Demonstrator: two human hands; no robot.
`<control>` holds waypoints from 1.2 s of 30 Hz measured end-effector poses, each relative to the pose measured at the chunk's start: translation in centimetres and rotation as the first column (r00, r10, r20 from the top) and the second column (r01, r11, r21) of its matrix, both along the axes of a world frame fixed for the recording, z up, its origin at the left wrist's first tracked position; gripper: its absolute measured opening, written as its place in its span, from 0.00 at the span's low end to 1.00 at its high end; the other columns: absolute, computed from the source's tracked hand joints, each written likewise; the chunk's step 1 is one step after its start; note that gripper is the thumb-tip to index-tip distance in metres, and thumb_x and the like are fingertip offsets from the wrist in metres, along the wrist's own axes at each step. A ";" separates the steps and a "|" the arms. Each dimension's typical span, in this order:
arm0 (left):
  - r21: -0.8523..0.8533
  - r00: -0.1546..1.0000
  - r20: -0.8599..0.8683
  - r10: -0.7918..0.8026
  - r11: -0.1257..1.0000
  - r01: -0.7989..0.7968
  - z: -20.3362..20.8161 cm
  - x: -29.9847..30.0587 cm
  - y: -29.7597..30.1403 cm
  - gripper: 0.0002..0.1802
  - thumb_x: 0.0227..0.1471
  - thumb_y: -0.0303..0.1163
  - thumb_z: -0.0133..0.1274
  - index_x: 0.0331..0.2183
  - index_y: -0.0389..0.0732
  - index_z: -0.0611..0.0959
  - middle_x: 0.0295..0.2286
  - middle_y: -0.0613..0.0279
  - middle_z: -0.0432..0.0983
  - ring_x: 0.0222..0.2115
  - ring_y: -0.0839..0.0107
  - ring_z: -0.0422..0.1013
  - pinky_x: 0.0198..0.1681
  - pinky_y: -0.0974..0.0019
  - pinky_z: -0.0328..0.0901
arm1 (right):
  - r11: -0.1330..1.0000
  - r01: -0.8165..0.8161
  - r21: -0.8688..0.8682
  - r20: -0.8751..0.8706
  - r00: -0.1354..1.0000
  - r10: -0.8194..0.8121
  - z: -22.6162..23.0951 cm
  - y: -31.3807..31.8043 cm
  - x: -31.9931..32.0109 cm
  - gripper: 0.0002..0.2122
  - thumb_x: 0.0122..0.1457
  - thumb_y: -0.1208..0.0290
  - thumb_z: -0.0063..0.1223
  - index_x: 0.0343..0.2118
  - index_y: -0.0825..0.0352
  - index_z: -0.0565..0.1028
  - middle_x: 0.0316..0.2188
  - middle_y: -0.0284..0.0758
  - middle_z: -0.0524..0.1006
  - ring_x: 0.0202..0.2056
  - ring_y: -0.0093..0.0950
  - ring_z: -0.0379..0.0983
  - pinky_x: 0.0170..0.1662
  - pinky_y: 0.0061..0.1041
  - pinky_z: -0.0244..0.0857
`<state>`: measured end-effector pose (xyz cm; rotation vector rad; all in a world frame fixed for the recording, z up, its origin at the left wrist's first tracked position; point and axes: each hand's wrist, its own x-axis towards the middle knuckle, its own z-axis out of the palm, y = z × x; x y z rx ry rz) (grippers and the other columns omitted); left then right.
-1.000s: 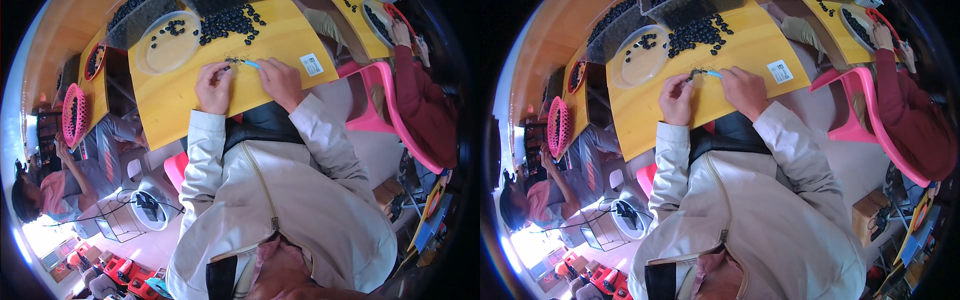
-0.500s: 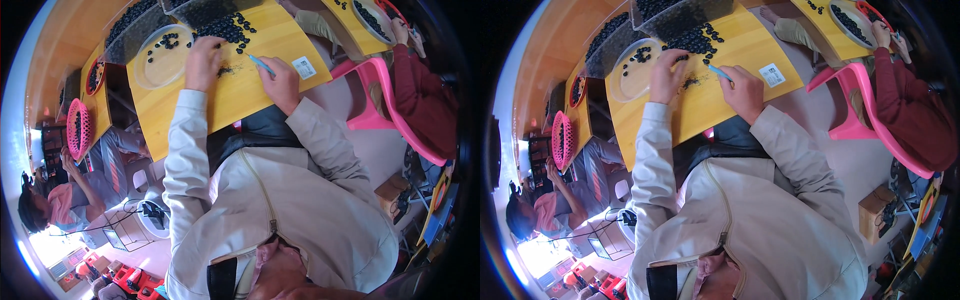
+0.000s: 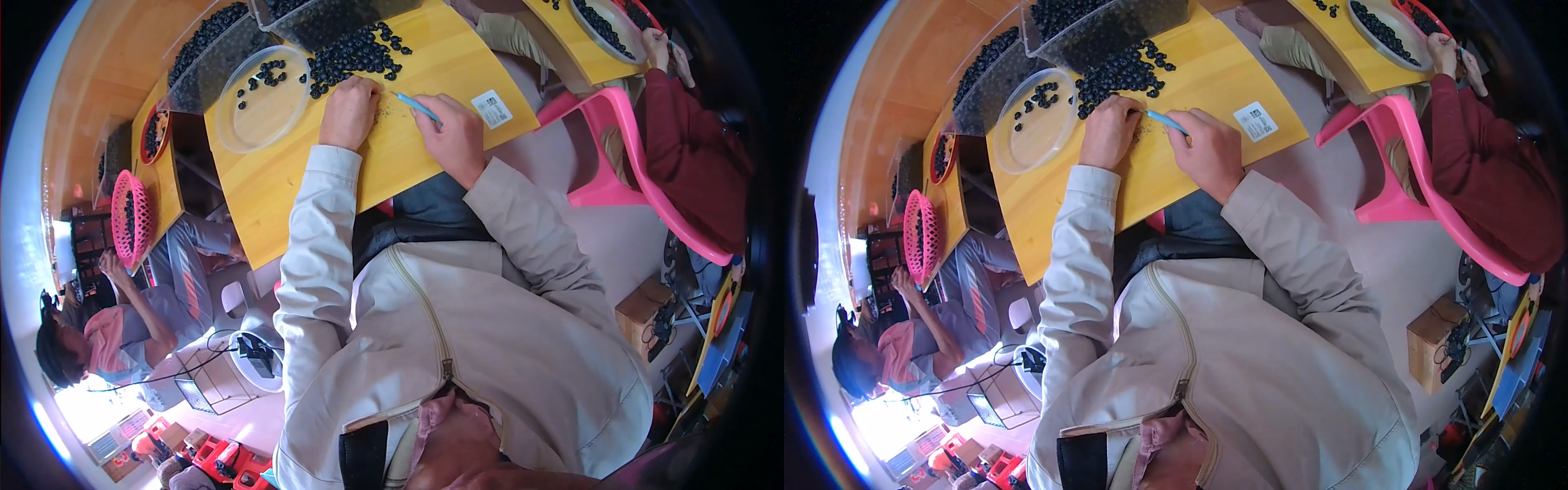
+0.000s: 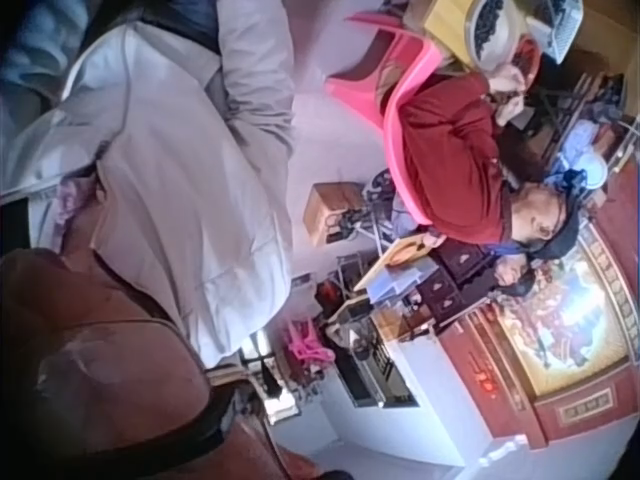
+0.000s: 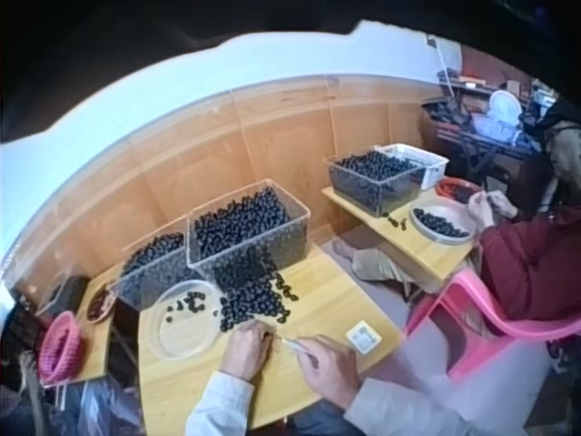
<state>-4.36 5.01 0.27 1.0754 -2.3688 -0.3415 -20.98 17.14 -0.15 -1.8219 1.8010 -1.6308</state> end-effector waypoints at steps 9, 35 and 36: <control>-0.054 0.991 -0.109 0.075 0.995 -0.082 -0.7 1.3 0.0 0.08 0.54 0.27 0.61 0.37 0.37 0.87 0.36 0.49 0.80 0.38 0.49 0.78 0.43 0.54 0.72 | 0.999 -0.015 0.042 -0.013 1.000 0.016 0.1 0.1 0.3 0.05 0.60 0.71 0.61 0.37 0.62 0.82 0.28 0.37 0.80 0.29 0.40 0.79 0.31 0.37 0.70; 0.514 0.513 -0.754 0.410 0.855 0.071 -3.6 3.0 7.9 0.14 0.51 0.17 0.66 0.42 0.32 0.85 0.36 0.64 0.78 0.31 0.81 0.73 0.38 0.76 0.70 | 0.992 -0.124 0.002 -0.399 0.910 0.114 -1.0 0.8 1.6 0.08 0.55 0.71 0.63 0.38 0.60 0.80 0.26 0.31 0.77 0.28 0.34 0.78 0.29 0.35 0.72; 0.513 0.511 -0.755 0.410 0.855 0.072 -3.6 2.9 7.9 0.14 0.51 0.17 0.66 0.42 0.32 0.85 0.36 0.64 0.78 0.31 0.81 0.73 0.38 0.76 0.70 | 0.991 -0.131 -0.012 -0.414 0.903 0.114 -1.0 0.8 1.6 0.08 0.55 0.71 0.63 0.38 0.60 0.80 0.25 0.31 0.76 0.28 0.34 0.78 0.29 0.35 0.72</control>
